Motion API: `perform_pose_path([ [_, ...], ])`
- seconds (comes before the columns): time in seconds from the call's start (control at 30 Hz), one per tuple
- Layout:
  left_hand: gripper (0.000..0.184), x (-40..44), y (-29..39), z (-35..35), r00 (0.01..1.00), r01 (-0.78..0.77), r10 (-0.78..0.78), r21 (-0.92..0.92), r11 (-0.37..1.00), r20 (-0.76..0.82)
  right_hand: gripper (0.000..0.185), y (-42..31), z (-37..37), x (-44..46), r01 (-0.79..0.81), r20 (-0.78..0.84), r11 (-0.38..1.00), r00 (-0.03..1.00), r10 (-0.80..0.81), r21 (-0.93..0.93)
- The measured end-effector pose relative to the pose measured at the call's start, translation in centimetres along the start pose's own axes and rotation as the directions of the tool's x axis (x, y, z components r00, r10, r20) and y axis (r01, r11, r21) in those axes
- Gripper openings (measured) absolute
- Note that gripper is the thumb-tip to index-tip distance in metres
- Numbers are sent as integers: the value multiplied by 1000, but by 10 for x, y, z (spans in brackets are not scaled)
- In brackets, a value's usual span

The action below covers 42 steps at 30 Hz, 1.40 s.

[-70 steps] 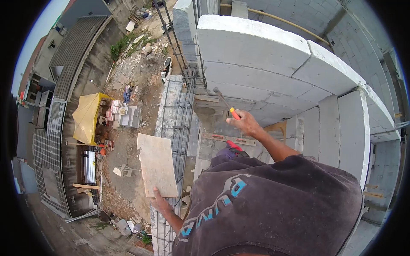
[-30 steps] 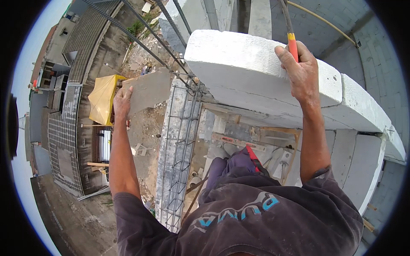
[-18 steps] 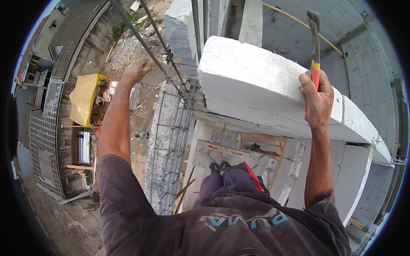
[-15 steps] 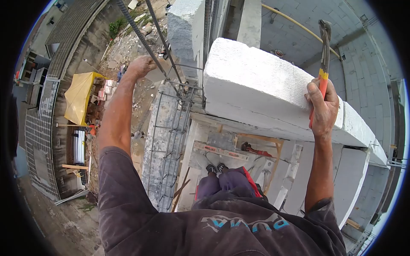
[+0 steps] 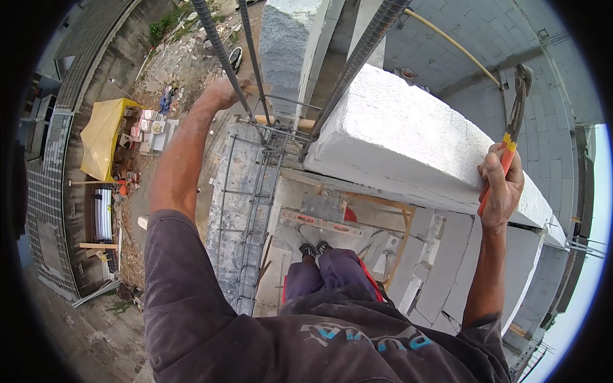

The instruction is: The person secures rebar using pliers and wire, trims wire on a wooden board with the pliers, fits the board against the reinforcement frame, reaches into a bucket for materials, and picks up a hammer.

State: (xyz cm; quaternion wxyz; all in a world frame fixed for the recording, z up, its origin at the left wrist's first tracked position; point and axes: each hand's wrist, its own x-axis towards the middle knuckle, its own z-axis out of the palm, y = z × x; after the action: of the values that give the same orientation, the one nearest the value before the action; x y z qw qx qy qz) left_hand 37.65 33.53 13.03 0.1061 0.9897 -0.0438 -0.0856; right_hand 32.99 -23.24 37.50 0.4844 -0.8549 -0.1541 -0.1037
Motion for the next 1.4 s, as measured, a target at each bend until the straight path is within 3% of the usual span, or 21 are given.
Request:
perform_pose_path([
  [0.03,42,-2,-2,-2,999,22,-22,-6,1000,-34,25,1,-1,1,8,2,1000,1000,-8,-3],
  [0.13,46,-20,-23,-18,904,318,-383,-301,899,-191,23,5,-4,0,17,7,1000,1000,-16,-19],
  [0.27,56,-43,-73,-5,583,507,-752,-586,632,-307,24,4,-4,0,13,10,1000,1000,-13,-14],
  [0.33,58,-51,-90,22,447,479,-773,-609,632,-451,24,4,-3,-1,4,6,1000,1000,-4,-18],
  [0.4,60,-56,-93,31,435,419,-844,-760,497,-312,24,4,-4,-1,-10,1,999,1000,10,-44],
  [0.47,63,-80,-54,4,572,368,-813,-920,134,110,23,-2,1,-1,-5,-10,998,1000,4,-61],
  [0.5,57,-81,-49,19,585,146,-800,-988,-58,134,23,-4,3,-1,-3,-14,998,1000,2,-67],
  [0.6,41,-76,-57,53,630,183,-723,-959,-215,282,22,-4,3,-2,-5,-13,998,1000,4,-64],
  [0.7,23,-73,-38,50,609,231,-725,-946,-227,323,21,2,-2,-1,18,11,998,1000,-17,-62],
  [0.83,16,-57,-45,42,581,272,-723,-926,-261,374,21,5,-4,-1,19,12,998,1000,-18,-58],
  [0.93,19,-50,-44,25,533,374,-720,-887,-271,445,22,5,-3,0,37,12,997,999,-36,-70],
  [1.13,24,-45,-66,5,583,495,-633,-841,-220,509,24,3,-2,0,46,25,997,999,-45,-69],
  [1.17,25,-44,-69,5,546,510,-631,-816,-272,551,24,3,-2,0,47,25,997,999,-46,-66],
  [1.4,26,-55,-88,27,535,614,-603,-763,-204,591,25,8,-6,0,48,36,998,998,-46,-46],
])
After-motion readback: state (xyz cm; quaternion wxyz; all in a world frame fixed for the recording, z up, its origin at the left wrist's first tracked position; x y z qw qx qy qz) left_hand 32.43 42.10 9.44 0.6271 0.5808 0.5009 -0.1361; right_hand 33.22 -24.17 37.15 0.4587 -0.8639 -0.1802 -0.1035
